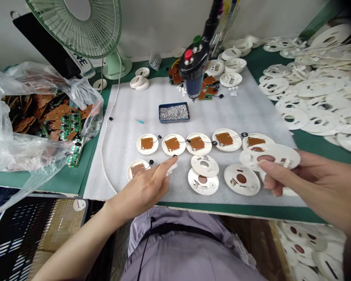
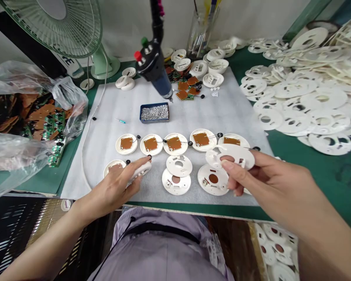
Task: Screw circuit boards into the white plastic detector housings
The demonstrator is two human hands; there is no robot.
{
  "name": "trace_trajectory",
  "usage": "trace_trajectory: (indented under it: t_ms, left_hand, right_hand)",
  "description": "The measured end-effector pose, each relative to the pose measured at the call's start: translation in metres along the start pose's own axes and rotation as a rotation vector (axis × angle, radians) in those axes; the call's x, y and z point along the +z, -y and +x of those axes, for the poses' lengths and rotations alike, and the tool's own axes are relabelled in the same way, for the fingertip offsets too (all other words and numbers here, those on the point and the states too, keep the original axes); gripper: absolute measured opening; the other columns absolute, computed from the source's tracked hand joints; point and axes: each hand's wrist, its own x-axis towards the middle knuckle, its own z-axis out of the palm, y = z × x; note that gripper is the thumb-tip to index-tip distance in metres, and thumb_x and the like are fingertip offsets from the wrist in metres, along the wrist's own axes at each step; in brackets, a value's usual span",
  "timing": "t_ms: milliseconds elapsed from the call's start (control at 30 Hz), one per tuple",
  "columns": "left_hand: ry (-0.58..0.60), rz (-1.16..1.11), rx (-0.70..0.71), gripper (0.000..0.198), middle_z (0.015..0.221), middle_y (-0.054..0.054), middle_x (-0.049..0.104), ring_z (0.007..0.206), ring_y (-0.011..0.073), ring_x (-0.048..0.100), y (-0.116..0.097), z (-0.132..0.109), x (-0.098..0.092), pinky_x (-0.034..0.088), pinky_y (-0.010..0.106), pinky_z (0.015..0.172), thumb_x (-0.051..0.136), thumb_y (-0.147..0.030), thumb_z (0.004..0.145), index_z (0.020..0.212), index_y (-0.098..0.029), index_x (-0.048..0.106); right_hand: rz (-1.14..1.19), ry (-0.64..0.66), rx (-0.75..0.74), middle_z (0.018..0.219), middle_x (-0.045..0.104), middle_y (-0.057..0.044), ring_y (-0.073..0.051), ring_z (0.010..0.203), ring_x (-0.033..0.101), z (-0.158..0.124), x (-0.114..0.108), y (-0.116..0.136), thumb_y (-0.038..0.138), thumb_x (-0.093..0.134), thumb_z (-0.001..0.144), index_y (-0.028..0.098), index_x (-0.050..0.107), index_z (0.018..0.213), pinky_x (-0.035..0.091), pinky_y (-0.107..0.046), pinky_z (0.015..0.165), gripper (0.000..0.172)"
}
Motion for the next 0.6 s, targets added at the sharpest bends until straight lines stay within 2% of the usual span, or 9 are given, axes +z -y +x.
trace_trajectory:
  t_ms: [100, 233, 367, 467, 533, 600]
  left_hand:
    - [-0.062, -0.001, -0.002, 0.038, 0.114, 0.013, 0.068, 0.089, 0.0176, 0.069, 0.0, 0.001, 0.006, 0.057, 0.031, 0.074, 0.043, -0.017, 0.101, 0.137, -0.009, 0.035]
    - [-0.12, -0.006, -0.008, 0.032, 0.104, 0.01, 0.071, 0.082, 0.0165, 0.07, -0.003, 0.001, 0.013, 0.058, 0.029, 0.07, 0.042, -0.014, 0.1, 0.132, -0.01, 0.039]
    - [-0.185, -0.011, 0.005, 0.031, 0.109, 0.013, 0.07, 0.087, 0.0182, 0.071, -0.004, 0.0, 0.017, 0.059, 0.03, 0.074, 0.046, -0.013, 0.098, 0.129, -0.009, 0.042]
    - [-0.197, 0.069, 0.104, 0.027, 0.12, 0.018, 0.066, 0.108, 0.0232, 0.067, -0.002, -0.003, 0.02, 0.058, 0.034, 0.089, 0.044, -0.008, 0.098, 0.125, -0.008, 0.046]
    - [-0.142, 0.14, 0.162, 0.028, 0.133, 0.021, 0.058, 0.127, 0.0279, 0.056, -0.004, -0.006, 0.021, 0.052, 0.04, 0.101, 0.04, -0.006, 0.098, 0.126, -0.006, 0.047]
    - [-0.08, 0.136, 0.136, 0.029, 0.141, 0.022, 0.051, 0.136, 0.0307, 0.046, -0.007, -0.008, 0.019, 0.047, 0.044, 0.107, 0.041, -0.012, 0.1, 0.128, -0.006, 0.047]
  right_hand:
    - [-0.041, 0.096, 0.001, 0.054, 0.056, -0.003, -0.004, 0.039, 0.036, 0.0, 0.003, 0.007, 0.076, 0.058, 0.073, 0.016, 0.059, 0.062, 0.024, -0.021, 0.04, 0.06]
    - [0.039, 0.218, 0.051, 0.06, 0.06, -0.003, -0.008, 0.048, 0.052, 0.003, 0.008, 0.004, 0.079, 0.056, 0.069, 0.017, 0.058, 0.071, 0.041, -0.019, 0.047, 0.062]
    - [0.093, 0.238, 0.089, 0.061, 0.06, -0.003, -0.009, 0.049, 0.053, 0.001, 0.01, 0.004, 0.082, 0.057, 0.065, 0.017, 0.056, 0.072, 0.046, -0.019, 0.049, 0.065]
    - [0.088, 0.26, 0.083, 0.059, 0.059, -0.004, -0.009, 0.049, 0.053, -0.001, 0.01, 0.008, 0.084, 0.055, 0.063, 0.016, 0.054, 0.067, 0.047, -0.02, 0.049, 0.068]
    - [0.074, 0.271, 0.072, 0.058, 0.058, -0.003, -0.008, 0.048, 0.051, -0.002, 0.009, 0.008, 0.085, 0.053, 0.064, 0.016, 0.054, 0.067, 0.048, -0.02, 0.051, 0.069]
    - [0.039, 0.303, 0.063, 0.058, 0.058, -0.002, -0.007, 0.046, 0.048, -0.004, 0.007, 0.006, 0.084, 0.052, 0.065, 0.017, 0.055, 0.067, 0.048, -0.019, 0.052, 0.068]
